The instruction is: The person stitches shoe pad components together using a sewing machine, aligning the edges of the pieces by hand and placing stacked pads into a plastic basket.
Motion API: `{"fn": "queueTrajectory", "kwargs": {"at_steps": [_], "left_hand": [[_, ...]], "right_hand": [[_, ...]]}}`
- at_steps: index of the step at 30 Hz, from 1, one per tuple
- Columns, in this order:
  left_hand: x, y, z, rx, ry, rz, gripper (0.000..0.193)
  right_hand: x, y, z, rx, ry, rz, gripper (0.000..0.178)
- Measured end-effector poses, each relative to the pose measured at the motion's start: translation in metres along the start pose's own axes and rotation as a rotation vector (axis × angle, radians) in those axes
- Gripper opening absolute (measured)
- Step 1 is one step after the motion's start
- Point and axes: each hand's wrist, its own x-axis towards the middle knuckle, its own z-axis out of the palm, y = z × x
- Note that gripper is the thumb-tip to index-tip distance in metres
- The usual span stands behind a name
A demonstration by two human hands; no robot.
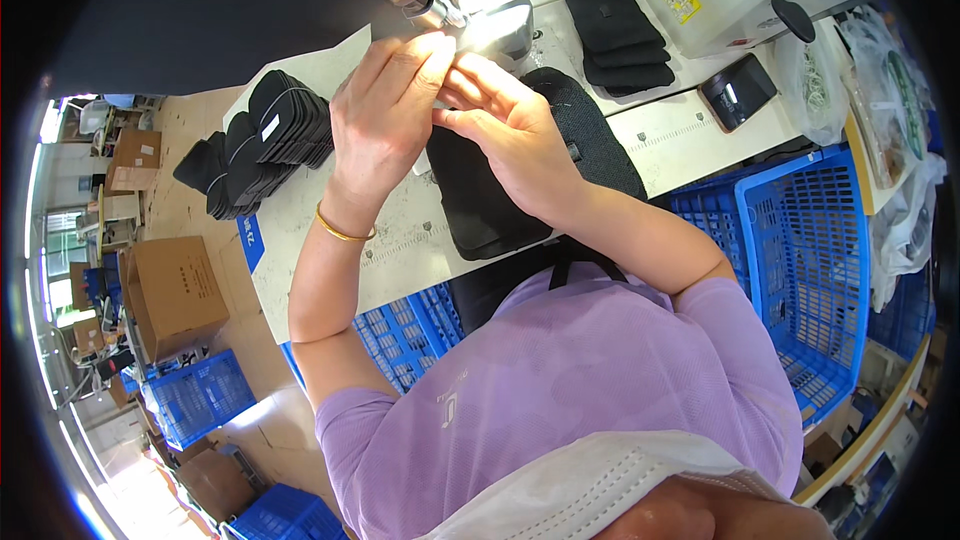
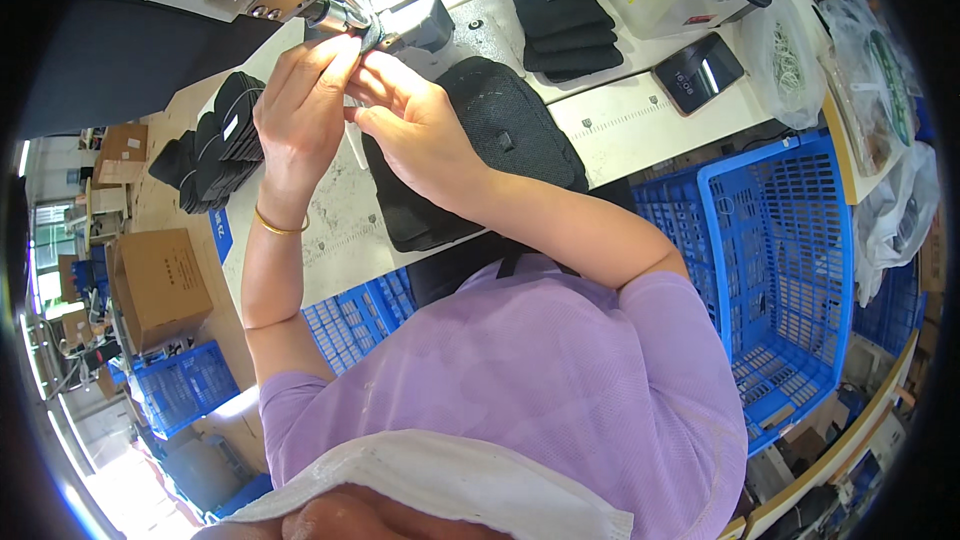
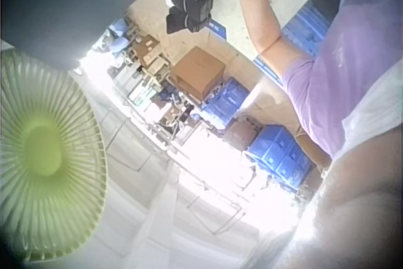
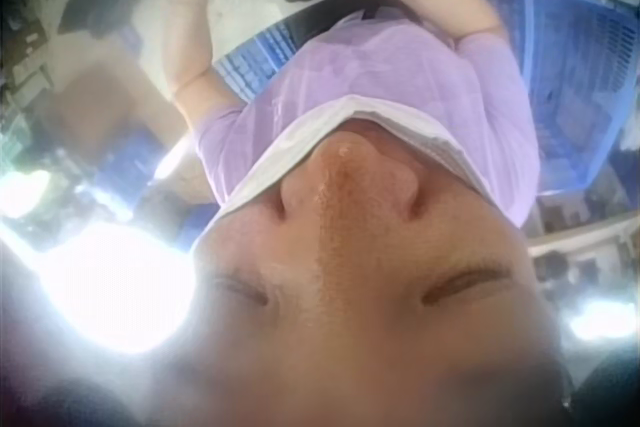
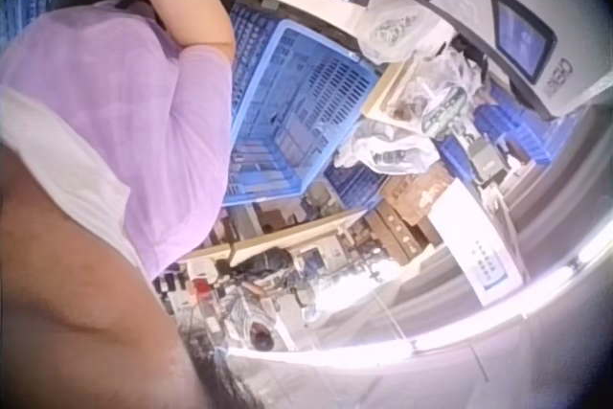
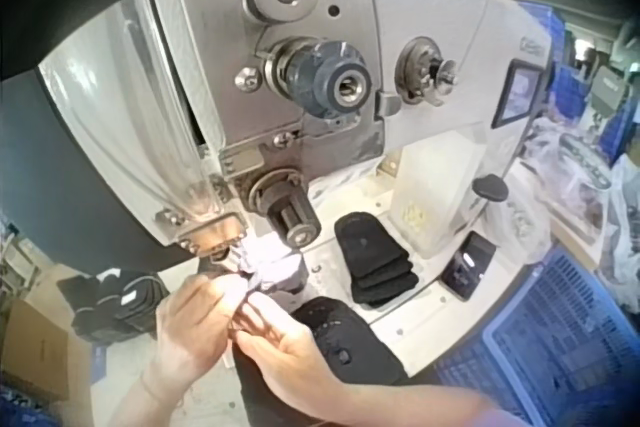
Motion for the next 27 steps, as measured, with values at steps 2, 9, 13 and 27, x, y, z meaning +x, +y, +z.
{"fn": "queueTrajectory", "kwargs": {"at_steps": [2, 9, 13, 27], "left_hand": [[0.001, -0.001, 0.002, 0.006, 0.004, -0.002, 0.033], [0.001, 0.001, 0.009, 0.044, 0.041, -0.041, 0.030], [0.001, 0.000, 0.009, -0.002, 0.042, -0.075, 0.027], [0.001, -0.009, -0.015, -0.337, -0.078, -0.197, 0.038]], "right_hand": [[0.002, 0.003, -0.001, -0.015, 0.009, 0.004, 0.049], [0.002, 0.003, 0.001, -0.032, 0.005, -0.009, 0.053], [0.002, 0.001, 0.001, -0.035, 0.009, 0.015, 0.054], [-0.004, -0.015, -0.001, -0.146, 0.019, 0.047, 0.047]]}}
